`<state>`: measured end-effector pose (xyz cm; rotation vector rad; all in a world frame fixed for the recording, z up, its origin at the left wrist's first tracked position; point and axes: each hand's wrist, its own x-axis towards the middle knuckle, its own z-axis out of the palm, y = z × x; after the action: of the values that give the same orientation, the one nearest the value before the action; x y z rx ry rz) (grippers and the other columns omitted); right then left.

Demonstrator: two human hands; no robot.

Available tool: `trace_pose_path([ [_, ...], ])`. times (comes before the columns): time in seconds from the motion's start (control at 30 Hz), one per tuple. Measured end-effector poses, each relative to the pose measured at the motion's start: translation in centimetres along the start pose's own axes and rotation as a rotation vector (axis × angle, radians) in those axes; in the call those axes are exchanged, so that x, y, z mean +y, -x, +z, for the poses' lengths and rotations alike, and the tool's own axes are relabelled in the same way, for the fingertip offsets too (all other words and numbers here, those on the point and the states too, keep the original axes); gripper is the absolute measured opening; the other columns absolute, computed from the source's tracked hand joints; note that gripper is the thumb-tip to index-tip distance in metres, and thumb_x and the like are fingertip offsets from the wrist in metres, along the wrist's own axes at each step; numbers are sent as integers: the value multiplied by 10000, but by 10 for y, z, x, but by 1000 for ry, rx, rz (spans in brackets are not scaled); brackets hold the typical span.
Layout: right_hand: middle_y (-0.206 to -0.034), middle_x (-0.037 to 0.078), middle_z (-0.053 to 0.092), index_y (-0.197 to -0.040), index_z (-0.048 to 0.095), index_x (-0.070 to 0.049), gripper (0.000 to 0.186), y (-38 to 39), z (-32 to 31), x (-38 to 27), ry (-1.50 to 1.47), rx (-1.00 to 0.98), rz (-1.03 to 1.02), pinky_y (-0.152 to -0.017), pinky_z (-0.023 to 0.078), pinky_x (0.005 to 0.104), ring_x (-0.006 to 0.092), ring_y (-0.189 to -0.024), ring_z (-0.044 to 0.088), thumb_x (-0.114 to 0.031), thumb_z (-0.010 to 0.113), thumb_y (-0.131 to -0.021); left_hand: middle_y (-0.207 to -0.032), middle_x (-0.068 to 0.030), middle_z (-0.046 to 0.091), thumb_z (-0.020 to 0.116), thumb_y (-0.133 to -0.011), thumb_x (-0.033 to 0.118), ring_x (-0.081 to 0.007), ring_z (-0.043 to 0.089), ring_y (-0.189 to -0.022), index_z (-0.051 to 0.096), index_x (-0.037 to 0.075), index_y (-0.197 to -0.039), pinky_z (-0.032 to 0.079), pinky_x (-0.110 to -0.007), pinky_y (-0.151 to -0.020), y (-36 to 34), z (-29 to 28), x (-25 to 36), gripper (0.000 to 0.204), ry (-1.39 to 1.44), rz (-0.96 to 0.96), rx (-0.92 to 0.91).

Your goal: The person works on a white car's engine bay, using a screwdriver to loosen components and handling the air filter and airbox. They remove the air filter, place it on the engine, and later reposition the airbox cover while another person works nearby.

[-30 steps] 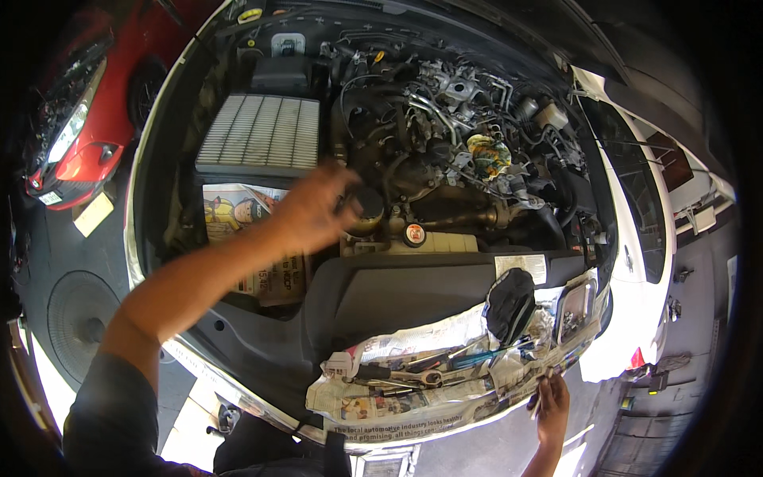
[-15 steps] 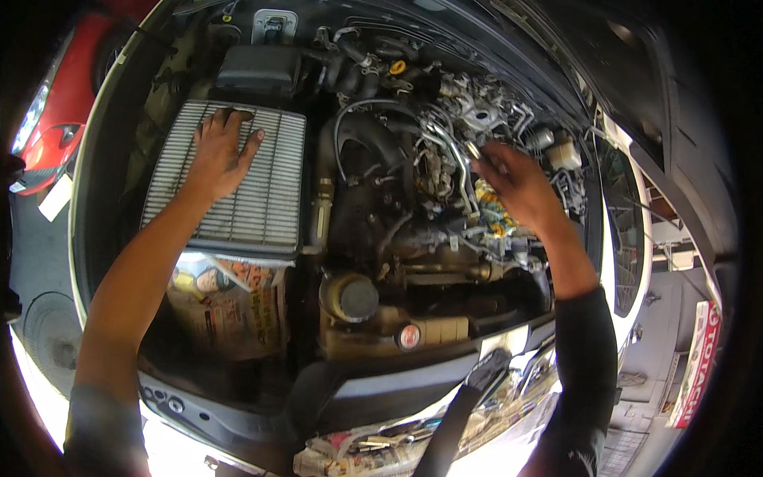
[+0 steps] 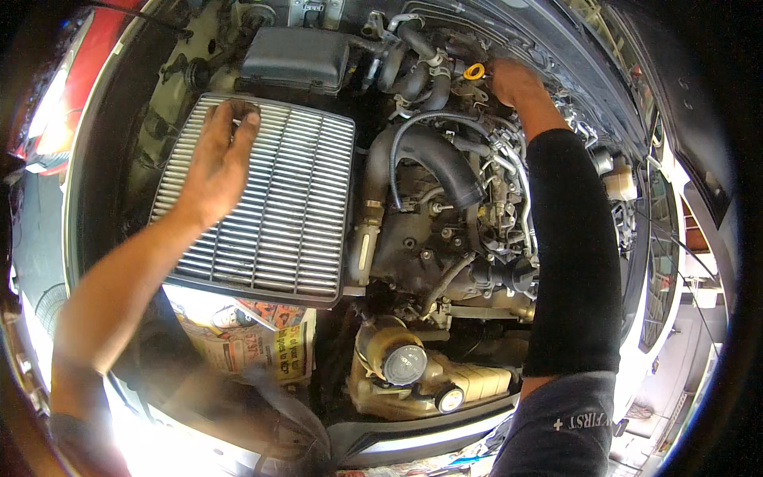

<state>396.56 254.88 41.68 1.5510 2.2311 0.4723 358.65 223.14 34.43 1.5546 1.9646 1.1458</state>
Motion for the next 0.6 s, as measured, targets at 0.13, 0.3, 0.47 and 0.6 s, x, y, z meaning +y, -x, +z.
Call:
trace_pose_path([
  [0.13,-1393,182,680,-1418,648,-113,441,20,-13,10,3,85,-110,-1084,528,489,377,-1295,640,-290,670,-1015,-1053,-136,644,560,-1108,232,-273,644,-1044,624,25,-1193,517,-428,-985,-48,-67,18,233,-54,351,-221],
  [0.3,-1389,166,684,-1445,641,-167,445,21,-11,14,8,108,-138,-1096,523,477,371,-1295,639,-300,674,-1022,-1136,-65,674,637,-1092,218,-156,619,-1112,603,33,-1341,483,-326,-1002,-89,-122,1,312,-120,396,-343],
  [0.47,-1396,176,681,-1466,637,-245,438,-9,6,7,70,38,-194,-1123,518,477,392,-1309,631,-275,657,-1029,-1466,-122,628,678,-1071,192,-211,554,-1410,539,7,-1493,415,-364,-1219,-100,-106,-33,482,-121,503,-82],
  [0.6,-1404,188,678,-1499,608,-246,475,-26,23,-1,14,104,-245,-1125,521,466,389,-1315,633,-264,656,-1027,-1364,-132,650,663,-1079,196,-217,585,-1291,555,-1,-1449,447,-376,-1129,-100,-114,-45,433,-176,421,-142],
])
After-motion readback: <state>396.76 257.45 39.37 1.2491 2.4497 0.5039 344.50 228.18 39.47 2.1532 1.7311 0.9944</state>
